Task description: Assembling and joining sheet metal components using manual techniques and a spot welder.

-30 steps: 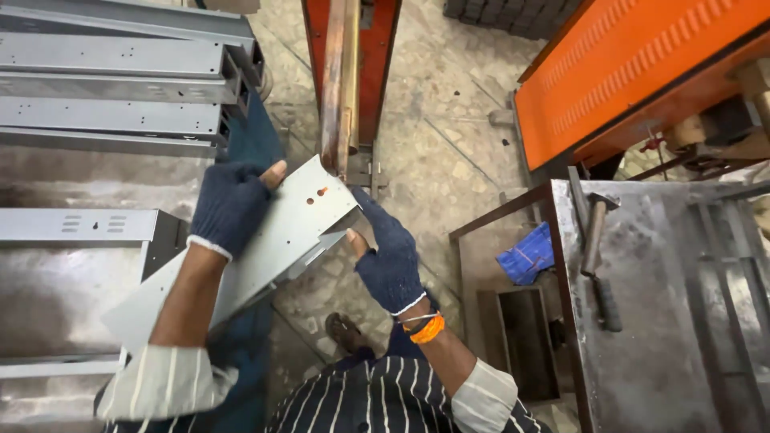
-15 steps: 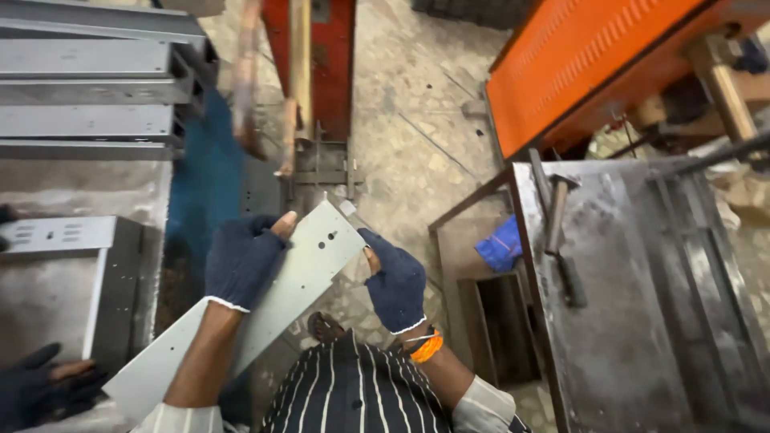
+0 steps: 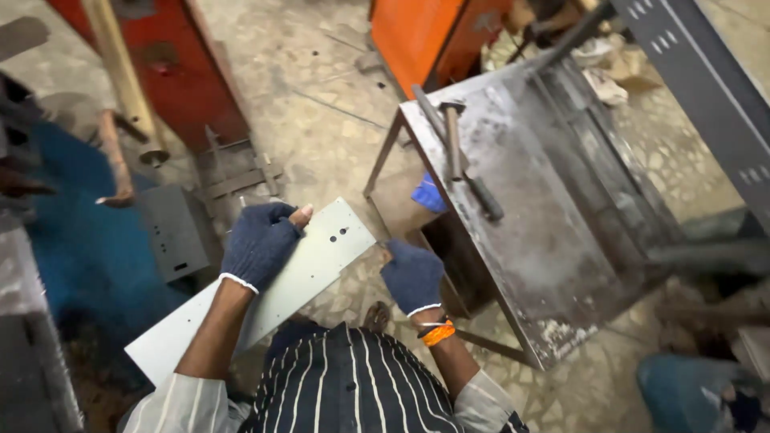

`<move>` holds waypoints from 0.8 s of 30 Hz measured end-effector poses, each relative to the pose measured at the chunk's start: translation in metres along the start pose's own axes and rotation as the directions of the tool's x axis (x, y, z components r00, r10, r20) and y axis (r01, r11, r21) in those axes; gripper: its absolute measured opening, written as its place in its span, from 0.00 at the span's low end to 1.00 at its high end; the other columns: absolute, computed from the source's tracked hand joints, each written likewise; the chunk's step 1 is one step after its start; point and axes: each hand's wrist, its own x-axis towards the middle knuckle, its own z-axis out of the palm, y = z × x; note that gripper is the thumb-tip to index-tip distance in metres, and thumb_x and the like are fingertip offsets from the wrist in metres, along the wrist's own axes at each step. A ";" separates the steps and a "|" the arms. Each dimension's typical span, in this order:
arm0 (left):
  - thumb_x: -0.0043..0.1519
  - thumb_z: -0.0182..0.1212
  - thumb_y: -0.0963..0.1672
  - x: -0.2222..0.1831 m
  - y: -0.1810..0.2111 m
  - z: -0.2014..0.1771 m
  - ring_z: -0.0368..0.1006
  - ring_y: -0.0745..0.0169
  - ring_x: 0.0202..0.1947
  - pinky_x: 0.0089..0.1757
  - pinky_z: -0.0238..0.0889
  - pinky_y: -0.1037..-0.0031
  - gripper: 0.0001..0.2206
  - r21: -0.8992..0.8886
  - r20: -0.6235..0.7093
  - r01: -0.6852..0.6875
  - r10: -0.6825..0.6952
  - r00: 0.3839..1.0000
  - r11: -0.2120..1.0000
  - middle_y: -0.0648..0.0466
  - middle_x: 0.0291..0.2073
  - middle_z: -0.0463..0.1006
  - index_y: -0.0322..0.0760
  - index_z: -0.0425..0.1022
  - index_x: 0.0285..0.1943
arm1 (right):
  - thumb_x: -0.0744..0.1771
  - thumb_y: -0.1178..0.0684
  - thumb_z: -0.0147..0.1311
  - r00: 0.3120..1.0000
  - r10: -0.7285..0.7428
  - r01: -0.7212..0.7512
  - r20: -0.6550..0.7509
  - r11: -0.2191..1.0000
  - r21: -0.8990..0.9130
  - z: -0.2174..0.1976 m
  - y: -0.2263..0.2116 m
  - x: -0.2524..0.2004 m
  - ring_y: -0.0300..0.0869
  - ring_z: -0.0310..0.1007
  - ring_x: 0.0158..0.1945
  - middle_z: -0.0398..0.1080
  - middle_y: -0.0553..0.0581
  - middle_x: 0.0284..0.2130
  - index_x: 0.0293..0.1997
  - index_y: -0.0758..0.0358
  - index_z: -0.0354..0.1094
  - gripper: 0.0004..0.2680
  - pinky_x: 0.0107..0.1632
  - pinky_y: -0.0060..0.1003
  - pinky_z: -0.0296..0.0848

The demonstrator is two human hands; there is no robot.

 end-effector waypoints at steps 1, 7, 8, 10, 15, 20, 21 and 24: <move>0.59 0.61 0.55 0.004 0.005 0.005 0.79 0.56 0.25 0.32 0.68 0.64 0.21 -0.001 0.015 -0.011 0.011 1.000 1.000 0.44 0.23 0.81 0.32 0.84 0.35 | 0.61 0.53 0.57 1.000 0.015 -0.015 -0.007 1.000 -0.007 -0.008 0.005 -0.002 0.56 0.77 0.31 0.77 0.63 0.28 0.41 0.53 0.80 0.09 0.36 0.49 0.73; 0.65 0.57 0.52 0.012 0.026 0.029 0.82 0.49 0.30 0.38 0.70 0.62 0.19 -0.031 0.122 -0.197 0.199 0.972 0.980 0.44 0.28 0.83 0.32 0.82 0.47 | 0.68 0.51 0.57 0.916 0.289 -0.189 -0.279 0.923 0.336 -0.076 -0.007 0.019 0.53 0.78 0.34 0.77 0.63 0.31 0.44 0.62 0.77 0.07 0.39 0.45 0.74; 0.62 0.58 0.52 0.010 0.039 0.032 0.81 0.46 0.32 0.39 0.70 0.59 0.21 -0.003 0.145 -0.210 0.208 0.967 0.978 0.42 0.29 0.83 0.37 0.75 0.58 | 0.68 0.53 0.57 0.920 0.186 -0.055 -0.344 0.932 0.357 -0.084 -0.011 0.025 0.52 0.79 0.37 0.78 0.62 0.34 0.45 0.62 0.76 0.06 0.42 0.43 0.75; 0.59 0.60 0.51 0.007 0.065 0.034 0.81 0.42 0.34 0.40 0.70 0.57 0.27 0.022 0.166 -0.240 0.233 0.958 0.971 0.40 0.30 0.83 0.41 0.67 0.68 | 0.68 0.55 0.58 0.902 0.083 0.084 -0.423 0.929 0.361 -0.095 -0.018 0.036 0.50 0.81 0.40 0.78 0.62 0.38 0.46 0.63 0.76 0.06 0.45 0.42 0.76; 0.57 0.62 0.52 0.014 0.067 0.072 0.78 0.35 0.40 0.41 0.69 0.52 0.30 0.153 0.353 -0.368 0.297 0.887 0.917 0.40 0.37 0.81 0.53 0.64 0.71 | 0.67 0.57 0.57 0.990 -0.068 0.107 -0.124 0.932 0.345 -0.104 -0.030 0.038 0.48 0.79 0.40 0.80 0.61 0.38 0.47 0.63 0.79 0.07 0.46 0.38 0.75; 0.60 0.59 0.51 0.015 0.074 0.077 0.77 0.36 0.40 0.41 0.67 0.51 0.13 0.058 0.373 -0.575 0.516 0.771 0.816 0.42 0.35 0.81 0.43 0.77 0.47 | 0.70 0.58 0.52 0.954 0.174 0.034 -0.246 0.751 0.660 -0.089 0.019 -0.017 0.41 0.77 0.50 0.78 0.59 0.47 0.53 0.68 0.73 0.09 0.56 0.38 0.74; 0.63 0.57 0.52 0.011 0.084 0.069 0.76 0.36 0.40 0.40 0.66 0.51 0.14 0.033 0.419 -0.519 0.460 0.783 0.854 0.42 0.34 0.80 0.40 0.77 0.43 | 0.70 0.57 0.52 0.916 0.337 -0.070 -0.216 0.667 0.742 -0.080 0.034 -0.032 0.39 0.76 0.48 0.78 0.59 0.45 0.53 0.68 0.74 0.09 0.55 0.38 0.74; 0.65 0.54 0.54 0.020 0.098 0.058 0.78 0.42 0.35 0.39 0.67 0.57 0.19 -0.045 0.520 -0.439 0.396 0.757 0.898 0.43 0.28 0.80 0.37 0.79 0.39 | 0.65 0.58 0.58 0.933 0.354 -0.222 -0.068 0.711 0.667 -0.053 0.059 -0.072 0.41 0.76 0.48 0.78 0.60 0.45 0.52 0.68 0.72 0.12 0.54 0.39 0.74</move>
